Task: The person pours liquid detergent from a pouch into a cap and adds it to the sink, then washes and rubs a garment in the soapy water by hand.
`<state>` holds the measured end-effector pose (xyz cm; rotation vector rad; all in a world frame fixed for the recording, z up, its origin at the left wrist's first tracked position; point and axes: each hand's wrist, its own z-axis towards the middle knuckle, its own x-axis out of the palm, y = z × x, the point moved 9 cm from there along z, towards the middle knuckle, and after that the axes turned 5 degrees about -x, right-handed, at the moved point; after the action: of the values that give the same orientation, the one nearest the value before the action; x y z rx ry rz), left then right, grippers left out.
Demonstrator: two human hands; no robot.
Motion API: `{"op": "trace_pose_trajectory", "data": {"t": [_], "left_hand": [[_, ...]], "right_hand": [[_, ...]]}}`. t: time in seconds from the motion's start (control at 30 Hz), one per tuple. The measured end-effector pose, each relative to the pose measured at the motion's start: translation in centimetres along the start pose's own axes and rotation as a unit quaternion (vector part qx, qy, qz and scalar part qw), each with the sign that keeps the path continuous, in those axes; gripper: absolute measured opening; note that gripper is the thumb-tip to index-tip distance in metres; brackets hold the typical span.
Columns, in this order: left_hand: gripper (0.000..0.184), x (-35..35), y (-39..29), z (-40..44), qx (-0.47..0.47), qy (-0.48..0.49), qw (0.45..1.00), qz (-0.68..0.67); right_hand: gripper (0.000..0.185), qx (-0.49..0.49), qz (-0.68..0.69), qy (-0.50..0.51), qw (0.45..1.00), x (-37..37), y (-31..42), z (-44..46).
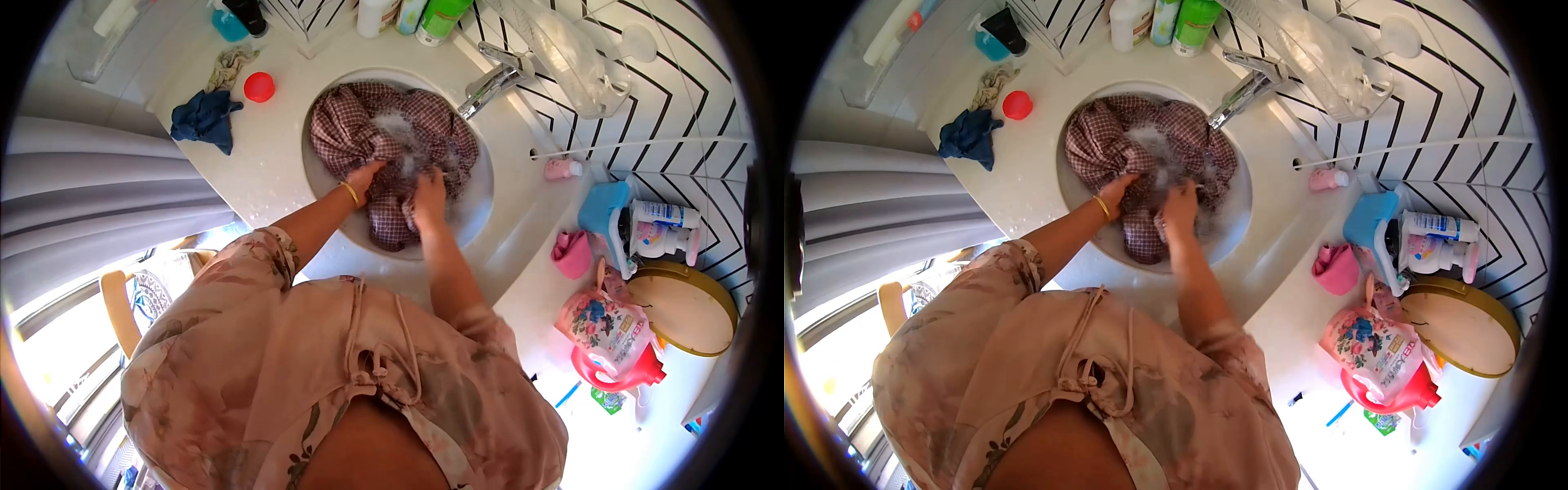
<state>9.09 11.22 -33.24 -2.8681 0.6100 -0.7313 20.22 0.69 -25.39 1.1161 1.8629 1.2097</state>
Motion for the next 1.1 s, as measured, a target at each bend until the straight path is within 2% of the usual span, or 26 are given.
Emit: {"op": "trace_pose_trajectory", "data": {"t": [0.03, 0.07, 0.1, 0.13, 0.17, 0.23, 0.27, 0.3, 0.33, 0.37, 0.4, 0.43, 0.47, 0.53, 0.57, 0.6, 0.67, 0.7, 0.77, 0.8, 0.9, 0.93, 0.97, 1.0, 1.03, 1.1], "left_hand": [[0.043, 1.6, 0.1, -1.2, -0.005, 0.094, 0.994, -0.05], [0.041, 3.6, -0.4, -3.5, -0.009, 0.187, 0.977, -0.098], [0.039, 5.4, -0.8, -5.4, -0.014, 0.28, 0.949, -0.144], [0.037, 5.2, -2.4, -5.2, 0.16, 0.266, 0.95, 0.035], [0.035, 6.1, -3.5, -6.4, 0.326, 0.239, 0.89, 0.212], [0.031, 6.3, -3.5, -6.4, 0.34, 0.243, 0.874, 0.249], [0.03, 7.0, -3.1, -8.5, 0.19, 0.276, 0.935, 0.113], [0.029, 7.6, -1.4, -10.4, 0.029, 0.295, 0.955, -0.03], [0.029, 6.3, -1.8, -10.4, 0.072, 0.17, 0.983, 0.008], [0.03, 6.3, -2.6, -11.8, 0.114, 0.131, 0.98, 0.099], [0.032, 6.3, -3.2, -13.5, 0.152, 0.089, 0.967, 0.184], [0.034, 6.2, -3.6, -14.4, 0.187, 0.047, 0.945, 0.264], [0.043, 4.1, -3.2, -10.1, 0.218, 0.04, 0.909, 0.352], [0.051, 6.9, -3.6, -13.8, 0.268, 0.061, 0.79, 0.547], [0.057, 7.4, -3.4, -14.8, 0.238, 0.041, 0.772, 0.587], [0.064, 7.8, -3.2, -15.8, 0.206, 0.023, 0.751, 0.627], [0.061, 10.9, 0.0, -16.8, 0.158, 0.077, 0.711, 0.681], [0.061, 11.6, 1.8, -17.3, 0.134, 0.104, 0.688, 0.705], [0.063, 11.3, 5.3, -15.4, 0.147, 0.157, 0.699, 0.681], [0.065, 11.7, 6.0, -15.7, 0.155, 0.183, 0.703, 0.669], [0.074, 10.2, 4.7, -19.1, 0.136, 0.263, 0.817, 0.494], [0.078, 9.3, 4.4, -18.5, 0.083, 0.295, 0.885, 0.351], [0.083, 8.1, 4.1, -17.1, 0.028, 0.319, 0.926, 0.199], [0.088, 7.1, 3.9, -15.6, -0.031, 0.334, 0.941, 0.044], [0.094, 6.6, 3.8, -14.9, -0.09, 0.341, 0.929, -0.112], [0.096, 9.7, -0.3, -19.2, 0.052, 0.352, 0.92, -0.164]], "right_hand": [[0.035, -0.084, -0.07, 0.037, 0.993, 1.9, 4.1, -3.4], [0.034, -0.269, -0.197, 0.016, 0.943, 3.4, 8.7, -7.0], [0.033, -0.439, -0.316, -0.008, 0.841, 5.3, 12.3, -10.8], [0.034, -0.418, -0.362, 0.008, 0.833, 6.3, 12.9, -11.3], [0.034, -0.396, -0.408, 0.024, 0.823, 7.0, 13.3, -11.7], [0.038, -0.281, -0.4, 0.008, 0.872, 6.1, 12.0, -8.9], [0.041, -0.18, -0.343, -0.022, 0.922, 4.2, 10.3, -5.8], [0.045, -0.102, -0.271, -0.014, 0.957, 2.8, 9.5, -4.3], [0.05, -0.027, -0.197, -0.007, 0.98, 1.3, 8.7, -3.0], [0.049, -0.006, -0.174, 0.026, 0.984, 0.6, 6.5, -1.2], [0.048, 0.017, -0.155, 0.061, 0.986, 0.2, 4.3, 0.2], [0.054, 0.083, -0.109, 0.124, 0.983, 0.1, 5.2, -1.3], [0.06, 0.137, -0.143, 0.222, 0.955, -0.7, 5.0, -2.1], [0.063, 0.046, -0.284, 0.378, 0.88, -2.4, 8.0, -3.9], [0.064, -0.002, -0.348, 0.451, 0.822, -2.0, 9.6, -5.2], [0.064, -0.008, -0.264, 0.447, 0.855, -1.0, 12.2, -6.4], [0.065, -0.021, -0.092, 0.422, 0.902, 0.9, 16.9, -8.6], [0.062, 0.015, -0.145, 0.43, 0.891, 1.2, 14.8, -8.4], [0.055, 0.083, -0.245, 0.441, 0.859, 1.8, 9.9, -7.0], [0.054, 0.077, -0.223, 0.446, 0.863, 2.6, 11.5, -8.8], [0.049, 0.001, -0.186, 0.319, 0.929, 1.7, 12.1, -9.1], [0.045, -0.065, -0.158, 0.255, 0.952, 0.9, 13.1, -8.5], [0.043, -0.069, -0.117, 0.253, 0.958, 1.3, 14.5, -9.1], [0.042, -0.071, -0.074, 0.247, 0.963, 1.8, 16.9, -10.4], [0.041, -0.073, -0.03, 0.241, 0.967, 2.2, 19.1, -11.5], [0.037, -0.125, -0.029, 0.255, 0.958, 3.2, 22.6, -13.5]]}}
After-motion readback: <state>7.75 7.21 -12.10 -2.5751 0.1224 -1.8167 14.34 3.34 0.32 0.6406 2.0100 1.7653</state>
